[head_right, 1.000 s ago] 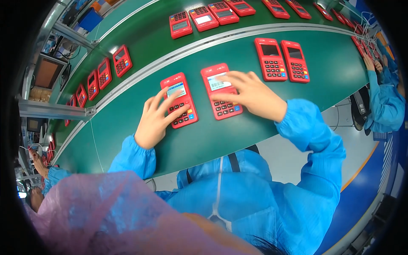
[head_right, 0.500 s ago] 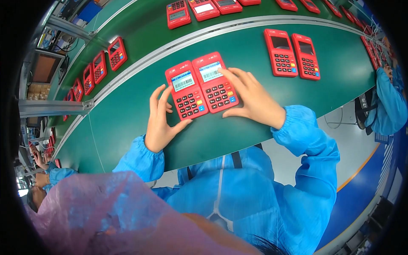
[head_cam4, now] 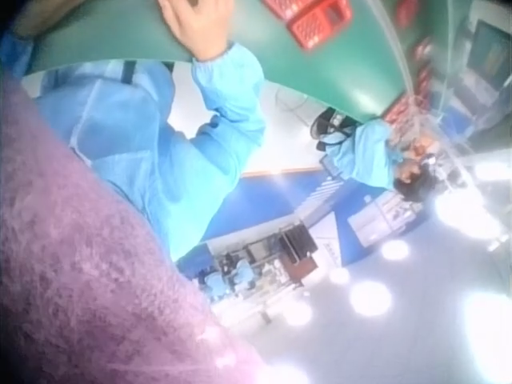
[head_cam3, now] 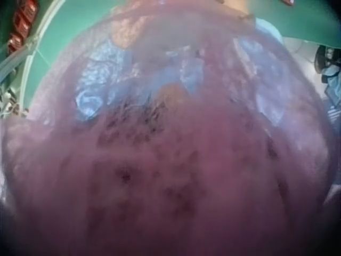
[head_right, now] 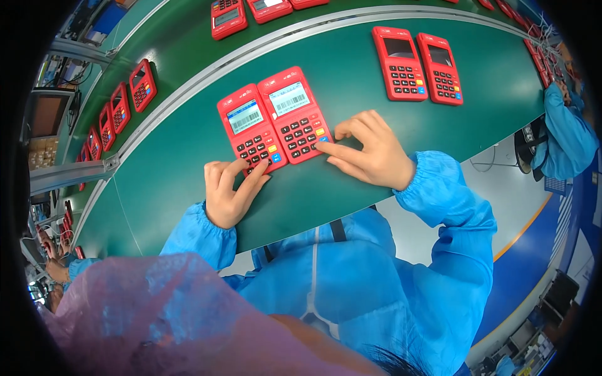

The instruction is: The person tests and operates multiple handheld electronic devices by hand on a production line.

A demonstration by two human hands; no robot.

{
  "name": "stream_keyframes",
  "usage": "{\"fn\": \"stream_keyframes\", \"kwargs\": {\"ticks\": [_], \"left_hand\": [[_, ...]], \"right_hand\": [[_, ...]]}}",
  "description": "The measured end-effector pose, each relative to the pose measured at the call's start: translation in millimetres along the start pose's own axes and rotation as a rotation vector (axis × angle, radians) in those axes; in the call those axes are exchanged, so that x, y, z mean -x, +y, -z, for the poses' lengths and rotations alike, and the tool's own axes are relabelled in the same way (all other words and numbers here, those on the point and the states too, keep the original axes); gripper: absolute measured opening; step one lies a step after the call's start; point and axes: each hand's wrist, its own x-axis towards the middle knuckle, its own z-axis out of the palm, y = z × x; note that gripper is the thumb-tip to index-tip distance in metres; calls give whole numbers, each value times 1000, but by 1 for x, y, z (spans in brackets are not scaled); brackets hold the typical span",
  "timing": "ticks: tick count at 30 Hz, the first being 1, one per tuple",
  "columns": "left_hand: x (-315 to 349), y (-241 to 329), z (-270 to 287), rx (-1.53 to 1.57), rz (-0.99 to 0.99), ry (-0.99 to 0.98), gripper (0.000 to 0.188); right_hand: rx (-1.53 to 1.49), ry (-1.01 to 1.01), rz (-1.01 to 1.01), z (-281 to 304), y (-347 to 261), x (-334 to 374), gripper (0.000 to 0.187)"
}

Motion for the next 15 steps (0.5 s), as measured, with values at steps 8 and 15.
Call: {"fn": "stream_keyframes", "kwargs": {"ticks": [8, 15], "left_hand": [[3, -1, 0, 36, 9, -12, 35], [0, -2, 1, -21, -49, -31, 34]], "right_hand": [[-18, -36, -19, -1, 0, -2, 32], [2, -51, -8, -2, 0, -3, 32]]}}
